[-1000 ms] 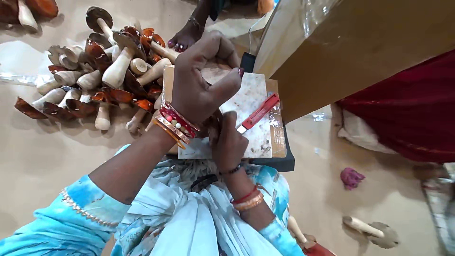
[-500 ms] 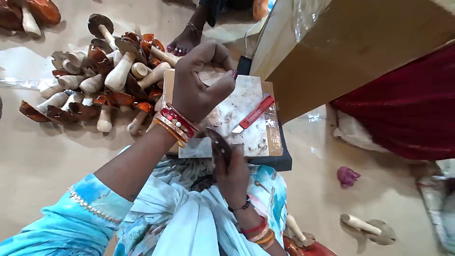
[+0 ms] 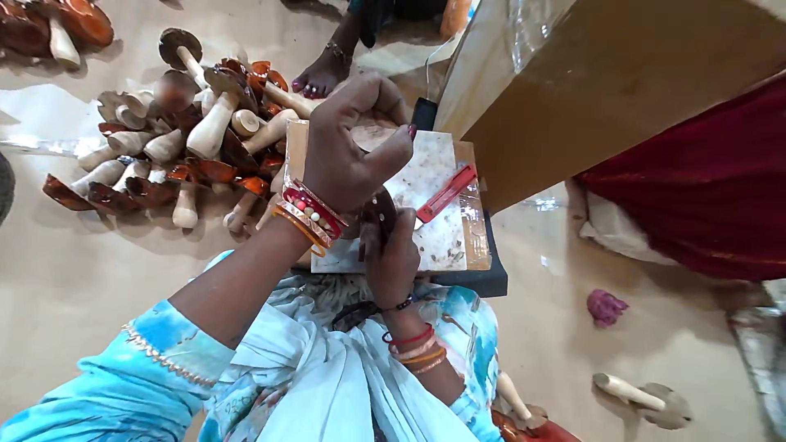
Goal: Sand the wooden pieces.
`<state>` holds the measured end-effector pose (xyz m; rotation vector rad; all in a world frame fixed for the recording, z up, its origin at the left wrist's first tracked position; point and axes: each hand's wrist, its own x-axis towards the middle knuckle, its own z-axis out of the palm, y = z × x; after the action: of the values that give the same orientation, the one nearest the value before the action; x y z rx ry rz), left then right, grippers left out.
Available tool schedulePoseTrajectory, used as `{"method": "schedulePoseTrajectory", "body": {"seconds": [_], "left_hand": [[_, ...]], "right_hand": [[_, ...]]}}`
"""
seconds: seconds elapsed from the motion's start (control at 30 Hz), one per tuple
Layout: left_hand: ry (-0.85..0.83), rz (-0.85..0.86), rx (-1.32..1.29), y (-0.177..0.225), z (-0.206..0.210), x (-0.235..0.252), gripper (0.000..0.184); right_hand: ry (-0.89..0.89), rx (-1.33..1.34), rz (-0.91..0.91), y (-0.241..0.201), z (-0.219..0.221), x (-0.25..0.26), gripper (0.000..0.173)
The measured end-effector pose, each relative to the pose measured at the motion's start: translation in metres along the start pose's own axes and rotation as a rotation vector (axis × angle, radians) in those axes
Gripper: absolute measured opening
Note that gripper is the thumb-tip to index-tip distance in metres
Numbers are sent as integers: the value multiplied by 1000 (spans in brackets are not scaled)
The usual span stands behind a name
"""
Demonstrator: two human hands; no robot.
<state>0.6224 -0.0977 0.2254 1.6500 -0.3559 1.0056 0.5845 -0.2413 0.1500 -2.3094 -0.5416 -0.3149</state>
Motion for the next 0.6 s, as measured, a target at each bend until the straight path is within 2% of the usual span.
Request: {"method": "schedulePoseTrajectory", "body": {"seconds": [0.1, 0.17, 0.23, 0.33, 0.47, 0.6], "left_hand": [[-10, 0, -11, 1, -1, 2, 10], [-21, -6, -20, 1, -2, 3, 11], [-24, -16, -14, 1, -1, 1, 11], [-12, -10, -8, 2, 0, 0, 10], [-5, -24, 28, 1, -1, 4, 9], [-6, -15, 24, 1, -1, 2, 9]], "right_hand": [[62, -75, -123, 7, -6, -12, 25], [67, -112, -167, 9, -5, -2, 23], [88, -116, -155, 8, 1, 8, 23], [38, -104, -196, 9, -9, -10, 24], [175, -140, -206, 9, 8, 10, 19], [137, -139, -160, 5, 4, 3, 19]]}}
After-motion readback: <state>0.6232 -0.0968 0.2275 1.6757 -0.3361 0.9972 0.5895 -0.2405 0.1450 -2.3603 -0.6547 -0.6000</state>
